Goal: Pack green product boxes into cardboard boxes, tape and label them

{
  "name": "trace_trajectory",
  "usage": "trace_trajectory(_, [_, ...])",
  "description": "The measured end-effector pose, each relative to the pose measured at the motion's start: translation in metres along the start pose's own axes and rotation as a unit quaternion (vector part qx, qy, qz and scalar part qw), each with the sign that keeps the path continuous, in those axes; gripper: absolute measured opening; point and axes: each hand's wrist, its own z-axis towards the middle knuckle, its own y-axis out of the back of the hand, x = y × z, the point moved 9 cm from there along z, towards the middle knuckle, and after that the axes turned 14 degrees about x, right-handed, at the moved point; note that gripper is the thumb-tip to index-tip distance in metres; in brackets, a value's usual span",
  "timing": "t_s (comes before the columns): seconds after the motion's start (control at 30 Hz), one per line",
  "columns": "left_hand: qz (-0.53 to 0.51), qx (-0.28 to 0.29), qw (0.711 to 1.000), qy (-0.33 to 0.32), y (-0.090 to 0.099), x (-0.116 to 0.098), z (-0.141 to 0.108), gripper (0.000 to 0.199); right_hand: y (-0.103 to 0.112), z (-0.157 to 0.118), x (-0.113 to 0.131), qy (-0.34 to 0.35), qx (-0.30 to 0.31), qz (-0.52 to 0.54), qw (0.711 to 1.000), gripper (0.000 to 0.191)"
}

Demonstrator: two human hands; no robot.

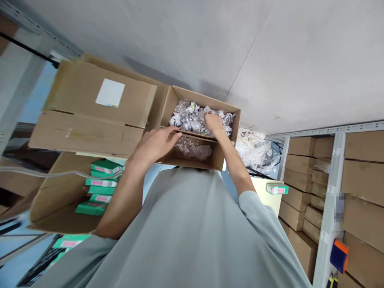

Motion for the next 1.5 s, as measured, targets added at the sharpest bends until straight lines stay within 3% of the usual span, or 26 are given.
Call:
trace_trajectory(0.1, [-0.016, 0.006, 1.0, -0.003, -0.006, 0.0, -0.002, 0.045, -0.008, 0.003, -0.001, 0.003, 0.015, -0.026, 1.0, 0.066])
trace_trajectory(0.17, [-0.02, 0.008, 1.0, -0.01, -0.011, -0.001, -0.003, 0.044, -0.011, 0.005, -0.001, 0.004, 0.035, -0.032, 0.999, 0.06])
trace_trajectory(0.23, [-0.026, 0.008, 1.0, -0.016, -0.014, 0.001, -0.006, 0.045, -0.008, 0.0, -0.003, 0.003, 0.017, -0.02, 1.0, 0.049])
trace_trajectory(0.37, [-0.055, -0.005, 0.998, -0.013, -0.019, 0.014, -0.016, 0.044, 0.009, -0.045, -0.02, -0.01, -0.113, 0.055, 0.992, 0.049])
trace_trajectory(0.47, [-0.099, -0.019, 0.995, -0.023, -0.023, 0.02, -0.02, 0.045, 0.012, -0.091, -0.041, -0.011, -0.204, 0.16, 0.966, 0.051])
trace_trajectory(0.53, [-0.156, -0.021, 0.986, -0.054, -0.027, 0.015, -0.022, 0.052, 0.008, -0.115, -0.053, -0.001, -0.242, 0.261, 0.935, 0.051])
trace_trajectory(0.6, [-0.221, -0.016, 0.97, -0.104, -0.034, 0.003, -0.023, 0.067, 0.0, -0.136, -0.059, 0.023, -0.286, 0.374, 0.882, 0.052])
trace_trajectory(0.7, [-0.284, -0.003, 0.943, -0.173, -0.045, -0.022, -0.025, 0.1, -0.017, -0.159, -0.052, 0.079, -0.332, 0.516, 0.786, 0.051])
trace_trajectory(0.77, [-0.304, -0.004, 0.932, -0.195, -0.05, -0.034, -0.026, 0.113, -0.034, -0.167, -0.039, 0.106, -0.325, 0.582, 0.738, 0.049])
trace_trajectory(0.87, [-0.322, -0.036, 0.924, -0.203, -0.05, -0.037, -0.029, 0.096, -0.063, -0.174, -0.021, 0.121, -0.29, 0.647, 0.695, 0.049])
trace_trajectory(0.93, [-0.328, -0.051, 0.923, -0.192, -0.047, -0.027, -0.033, 0.076, -0.081, -0.179, -0.018, 0.111, -0.281, 0.663, 0.685, 0.053])
trace_trajectory(1.0, [-0.335, -0.026, 0.924, -0.184, -0.048, -0.015, -0.036, 0.074, -0.097, -0.186, -0.02, 0.089, -0.282, 0.655, 0.695, 0.063])
trace_trajectory(1.07, [-0.347, 0.025, 0.919, -0.186, -0.051, -0.005, -0.039, 0.087, -0.111, -0.191, -0.02, 0.073, -0.27, 0.633, 0.722, 0.068])
trace_trajectory(1.17, [-0.388, 0.063, 0.901, -0.184, -0.057, 0.008, -0.041, 0.088, -0.127, -0.196, -0.007, 0.088, -0.232, 0.593, 0.766, 0.06])
trace_trajectory(1.37, [-0.432, -0.029, 0.899, -0.071, -0.079, 0.06, -0.029, 0.04, -0.136, -0.199, 0.014, 0.085, -0.167, 0.455, 0.871, 0.043])
trace_trajectory(1.5, [-0.425, -0.065, 0.902, -0.03, -0.09, 0.089, -0.024, 0.031, -0.143, -0.194, 0.011, 0.078, -0.108, 0.42, 0.898, 0.043])
